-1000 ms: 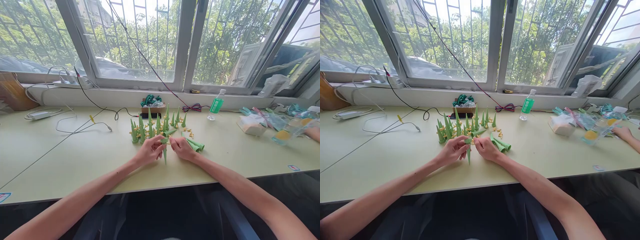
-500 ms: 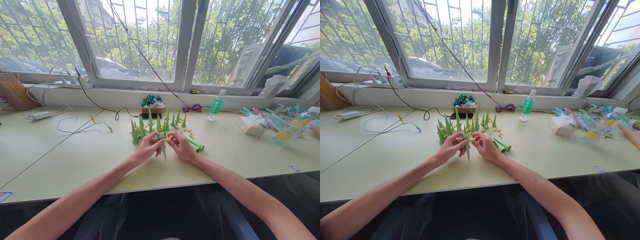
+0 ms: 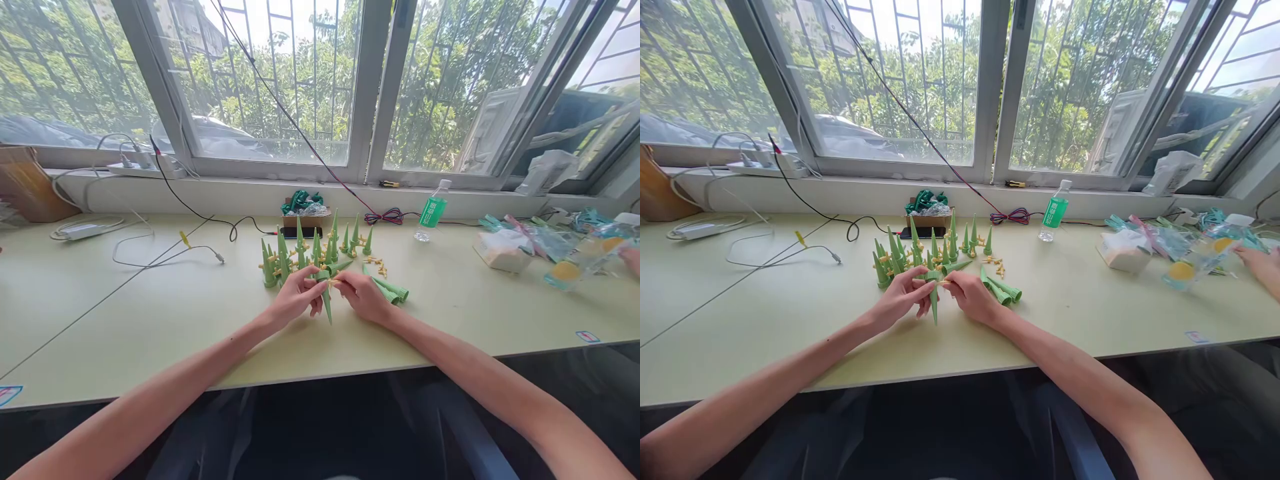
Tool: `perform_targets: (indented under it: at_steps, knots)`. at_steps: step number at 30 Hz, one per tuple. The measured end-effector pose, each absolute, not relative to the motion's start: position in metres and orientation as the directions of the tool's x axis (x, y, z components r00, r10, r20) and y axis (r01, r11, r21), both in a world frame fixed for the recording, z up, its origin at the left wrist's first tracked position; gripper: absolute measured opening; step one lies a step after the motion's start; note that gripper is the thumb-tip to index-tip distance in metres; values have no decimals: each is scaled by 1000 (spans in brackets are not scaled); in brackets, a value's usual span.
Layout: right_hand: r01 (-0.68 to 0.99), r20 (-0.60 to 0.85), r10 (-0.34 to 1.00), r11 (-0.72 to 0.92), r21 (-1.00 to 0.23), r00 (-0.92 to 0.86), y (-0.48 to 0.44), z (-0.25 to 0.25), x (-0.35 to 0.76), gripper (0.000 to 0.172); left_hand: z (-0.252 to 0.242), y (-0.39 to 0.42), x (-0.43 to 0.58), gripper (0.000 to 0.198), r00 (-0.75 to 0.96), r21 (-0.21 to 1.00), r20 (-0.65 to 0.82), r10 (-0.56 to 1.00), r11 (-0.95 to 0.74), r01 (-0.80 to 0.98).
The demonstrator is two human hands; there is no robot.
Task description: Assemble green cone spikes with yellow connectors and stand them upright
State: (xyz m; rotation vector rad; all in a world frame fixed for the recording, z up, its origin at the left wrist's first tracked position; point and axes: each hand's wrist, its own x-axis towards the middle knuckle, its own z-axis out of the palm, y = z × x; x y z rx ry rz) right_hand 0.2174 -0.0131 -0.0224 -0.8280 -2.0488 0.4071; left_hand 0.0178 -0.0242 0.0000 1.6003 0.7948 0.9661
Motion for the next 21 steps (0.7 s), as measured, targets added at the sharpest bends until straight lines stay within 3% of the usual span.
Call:
perform_targets:
  at_steps: [21]
  knots:
    - [444, 539, 732, 682, -581, -418, -12, -28, 218, 45, -7, -24, 19, 31, 508, 937, 278, 815, -347, 44]
